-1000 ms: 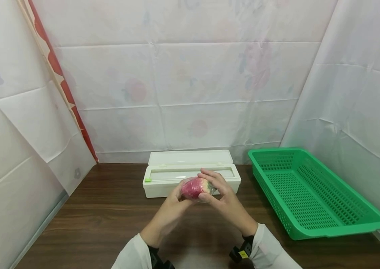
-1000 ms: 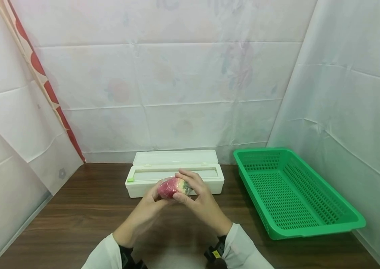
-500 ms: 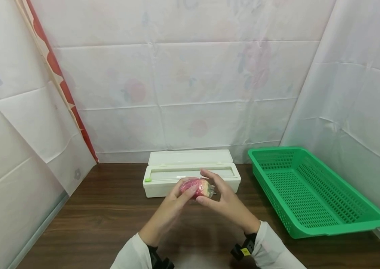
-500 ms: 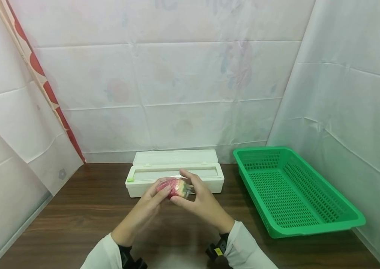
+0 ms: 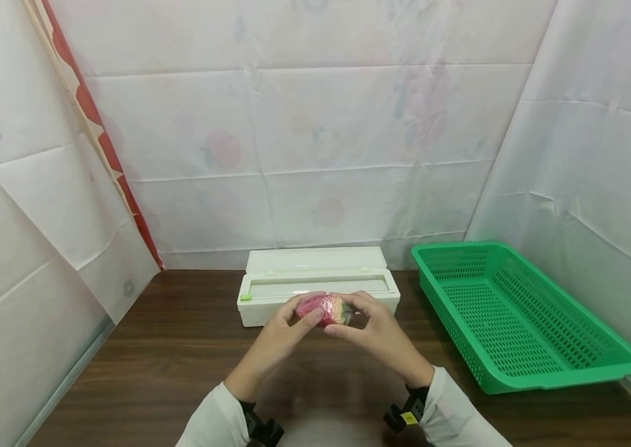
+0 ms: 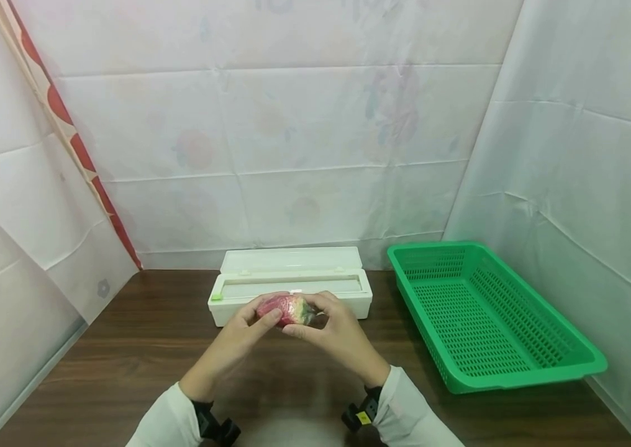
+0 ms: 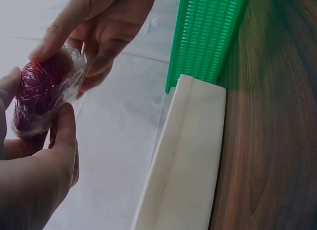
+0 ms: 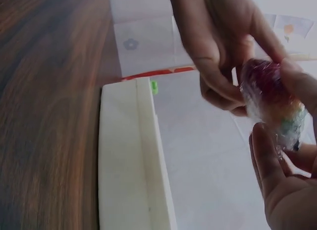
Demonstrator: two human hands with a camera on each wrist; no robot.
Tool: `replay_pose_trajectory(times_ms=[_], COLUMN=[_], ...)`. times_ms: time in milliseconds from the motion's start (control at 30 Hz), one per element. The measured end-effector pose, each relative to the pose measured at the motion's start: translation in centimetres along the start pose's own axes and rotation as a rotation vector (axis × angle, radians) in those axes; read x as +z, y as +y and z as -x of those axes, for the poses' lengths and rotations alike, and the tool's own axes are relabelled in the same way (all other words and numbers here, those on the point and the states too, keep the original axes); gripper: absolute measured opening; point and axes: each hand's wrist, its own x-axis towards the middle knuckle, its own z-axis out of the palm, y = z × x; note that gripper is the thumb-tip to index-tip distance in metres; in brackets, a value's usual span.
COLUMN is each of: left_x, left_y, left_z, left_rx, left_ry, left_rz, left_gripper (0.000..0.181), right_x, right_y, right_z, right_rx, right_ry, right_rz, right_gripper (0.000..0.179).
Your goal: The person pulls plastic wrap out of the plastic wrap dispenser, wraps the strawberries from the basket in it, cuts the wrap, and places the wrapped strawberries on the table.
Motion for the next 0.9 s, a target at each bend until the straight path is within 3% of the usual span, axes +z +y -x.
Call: replay_pose_trajectory(times_ms=[200, 433, 567, 667, 767, 900], left_x=[-0.24, -0.67, -0.57, -0.4, -0.25, -0.12], left_y=[0.19, -0.01, -0.05, -0.14, -0.29, -0.52], left_z=[-0.17, -0.24, -0.27, -0.29, -0.27, -0.24], left_rx=[-0.009, 0.011, 0.01, 0.017, 0.041, 0.051], left_ry=[-0.014, -0.085, -0.081, -0.049, -0.029, -0.02], left_rz=[0.003, 0.023, 0.071, 0.1, 0.097, 0.08], left_gripper=[0.048, 0.052, 0.049, 0.046, 0.045, 0.045], right_x=[0.09, 0.21, 0.05, -0.2, -0.41, -0.28], right_y=[-0.58, -0.68, -0.63, -0.55, -0.4, -0.1], right_z=[-0.05, 0.07, 0.03, -0.06, -0.09, -0.17], right_rx=[0.016, -0.011, -0.001, 0.077, 0.18, 0.206], right_ry=[0.042, 0.076, 0.067, -0.01, -0.146, -0.283], right_rz=[-0.011, 0.047, 0.094, 0.038, -0.13, -0.335], right_gripper=[0.045, 0.044, 0.048, 0.049, 0.05, 0.059])
